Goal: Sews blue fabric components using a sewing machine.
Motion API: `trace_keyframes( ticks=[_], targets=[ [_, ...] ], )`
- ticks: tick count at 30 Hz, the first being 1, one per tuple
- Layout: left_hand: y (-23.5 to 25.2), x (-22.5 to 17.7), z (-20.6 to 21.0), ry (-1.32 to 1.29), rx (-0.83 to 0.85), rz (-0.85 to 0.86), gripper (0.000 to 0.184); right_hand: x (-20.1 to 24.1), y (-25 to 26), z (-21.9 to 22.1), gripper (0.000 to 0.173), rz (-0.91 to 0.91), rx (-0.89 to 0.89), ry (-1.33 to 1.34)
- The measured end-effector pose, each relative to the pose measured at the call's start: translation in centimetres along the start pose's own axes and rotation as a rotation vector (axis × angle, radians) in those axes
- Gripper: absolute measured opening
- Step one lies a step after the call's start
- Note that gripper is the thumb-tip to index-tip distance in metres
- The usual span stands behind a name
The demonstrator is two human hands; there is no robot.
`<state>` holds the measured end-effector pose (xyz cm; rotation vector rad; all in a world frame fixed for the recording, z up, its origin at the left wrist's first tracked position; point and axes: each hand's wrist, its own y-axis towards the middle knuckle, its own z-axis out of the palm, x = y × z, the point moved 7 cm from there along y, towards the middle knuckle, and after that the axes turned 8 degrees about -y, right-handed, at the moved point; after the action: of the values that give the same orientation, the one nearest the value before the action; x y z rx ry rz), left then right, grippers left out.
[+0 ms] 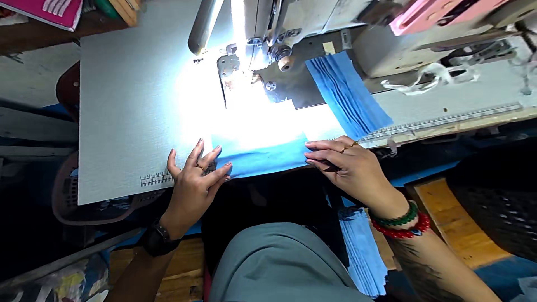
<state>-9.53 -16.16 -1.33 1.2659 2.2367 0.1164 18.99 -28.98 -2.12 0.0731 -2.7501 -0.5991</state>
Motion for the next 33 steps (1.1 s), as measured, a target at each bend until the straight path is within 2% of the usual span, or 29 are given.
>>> trace_keyframes(
  ticks=[4, 7, 9, 11, 13, 15, 18, 20, 24, 27, 28, 33],
  targets=[
    [-0.2, -0.6, -0.2, 0.031, -0.010, 0.041, 0.022, 1.1, -0.2, -0.1, 0.017, -0.049, 0.024, -0.027],
    [1.1, 1.2, -2.3, -0.274, 0.036, -0.067, 0.022, 4.7, -0.8, -0.6, 0.015, -0.090, 0.081, 0.180],
    [3.3, 2.7, -4.4, -0.455, 0.078, -0.209, 0.015, 7.4, -1.0, -0.7, 0.020, -0.115, 0.113, 0.381],
    [6.5, 3.9, -5.1, -0.613, 0.122, -0.345, 0.007, 9.1, -0.5, -0.2, 0.031, -0.113, 0.121, 0.455],
    [10.6, 5.1, -4.0, -0.711, 0.170, -0.395, 0.005, 9.3, 0.6, 1.1, 0.043, -0.062, 0.142, 0.418],
    [14.3, 6.2, -1.8, -0.776, 0.237, -0.375, 0.007, 8.7, 1.6, 2.5, 0.050, 0.021, 0.171, 0.337],
    [18.0, 7.1, 1.3, -0.611, 0.424, -0.347, 0.011, 7.7, 2.4, 3.9, 0.054, 0.095, 0.251, 0.195],
    [19.3, 6.9, 2.5, -0.462, 0.523, -0.300, 0.016, 7.5, 3.0, 4.0, 0.052, 0.072, 0.239, 0.124],
    [20.0, 6.4, 2.9, -0.351, 0.597, -0.292, 0.019, 6.8, 5.2, 3.8, 0.024, -0.059, 0.154, 0.039],
    [19.9, 6.5, 2.7, -0.374, 0.588, -0.258, 0.019, 6.4, 6.5, 4.2, 0.010, -0.111, 0.201, 0.028],
    [19.9, 6.6, 2.7, -0.390, 0.586, -0.258, 0.019, 6.4, 6.8, 4.4, 0.012, -0.117, 0.216, 0.025],
    [20.1, 6.5, 2.7, -0.418, 0.538, -0.244, 0.021, 6.3, 7.3, 4.4, 0.048, -0.153, 0.244, -0.020]
  ],
)
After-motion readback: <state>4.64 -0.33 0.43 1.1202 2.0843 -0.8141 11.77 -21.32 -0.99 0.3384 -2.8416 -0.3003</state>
